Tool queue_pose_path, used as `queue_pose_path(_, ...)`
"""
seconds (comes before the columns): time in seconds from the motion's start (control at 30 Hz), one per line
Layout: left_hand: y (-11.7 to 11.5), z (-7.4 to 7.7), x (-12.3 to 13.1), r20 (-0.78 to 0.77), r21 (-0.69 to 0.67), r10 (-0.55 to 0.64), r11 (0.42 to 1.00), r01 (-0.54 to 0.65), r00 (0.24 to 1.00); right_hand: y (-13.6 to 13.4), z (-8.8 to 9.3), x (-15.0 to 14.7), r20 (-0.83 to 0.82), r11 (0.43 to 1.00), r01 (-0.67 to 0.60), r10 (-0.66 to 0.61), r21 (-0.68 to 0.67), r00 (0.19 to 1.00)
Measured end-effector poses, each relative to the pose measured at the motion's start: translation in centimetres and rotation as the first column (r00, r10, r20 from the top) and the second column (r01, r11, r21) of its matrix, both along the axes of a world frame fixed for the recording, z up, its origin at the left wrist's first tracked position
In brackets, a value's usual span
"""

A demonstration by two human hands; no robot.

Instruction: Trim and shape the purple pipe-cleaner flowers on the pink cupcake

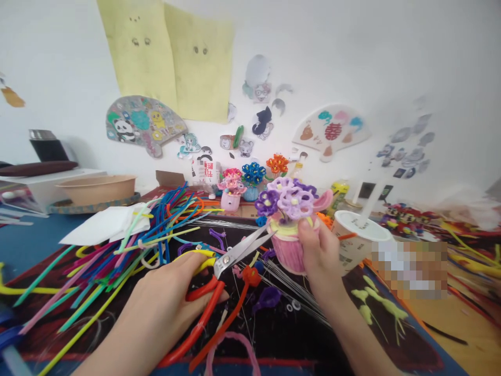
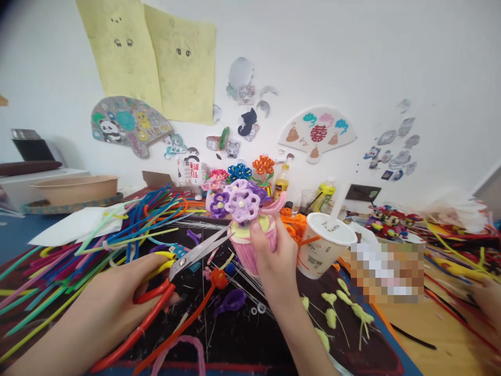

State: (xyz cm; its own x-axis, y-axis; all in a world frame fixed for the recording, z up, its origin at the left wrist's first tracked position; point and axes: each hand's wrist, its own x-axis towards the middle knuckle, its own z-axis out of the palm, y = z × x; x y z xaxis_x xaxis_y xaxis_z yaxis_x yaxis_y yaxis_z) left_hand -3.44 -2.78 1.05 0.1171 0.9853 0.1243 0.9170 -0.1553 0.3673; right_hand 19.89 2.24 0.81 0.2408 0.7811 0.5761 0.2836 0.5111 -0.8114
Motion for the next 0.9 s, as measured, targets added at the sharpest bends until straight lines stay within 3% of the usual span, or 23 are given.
queue_pose_path(0.27,0.2,0.5,0.2,0.053,0.045,0.06,0.997,-0.062,0.997,0.2,0.1,0.2,-0.02,0.992,0.121,-0.121,-0.027,0.992)
queue_pose_path(0.4,0.2,0.9,-0.2,-0.055,0.053,0.155,0.987,-0.152,0.986,0.7,0.1,0.9,-0.183,0.961,0.276,-0.272,-0.001,0.945)
queue_pose_path(0.57,0.3,1.3,-0.4,-0.206,-0.011,0.22,0.974,-0.227,0.954,1.5,-0.3,1.5,-0.377,0.94,0.338,-0.301,0.037,0.876)
queue_pose_path(0.67,0.3,1.4,-0.1,-0.208,-0.083,0.192,0.974,-0.213,0.959,1.5,-0.7,1.1,-0.27,0.948,0.319,-0.302,0.018,0.914)
queue_pose_path(0.77,0.3,1.2,0.1,-0.205,-0.116,0.17,0.974,-0.196,0.964,1.5,-1.3,0.2,-0.037,0.976,0.219,-0.218,0.021,0.975)
queue_pose_path(0.9,0.6,0.4,-0.5,-0.232,-0.124,0.131,0.979,-0.163,0.964,1.7,-2.0,-0.4,0.273,0.981,0.167,-0.189,0.099,0.943)
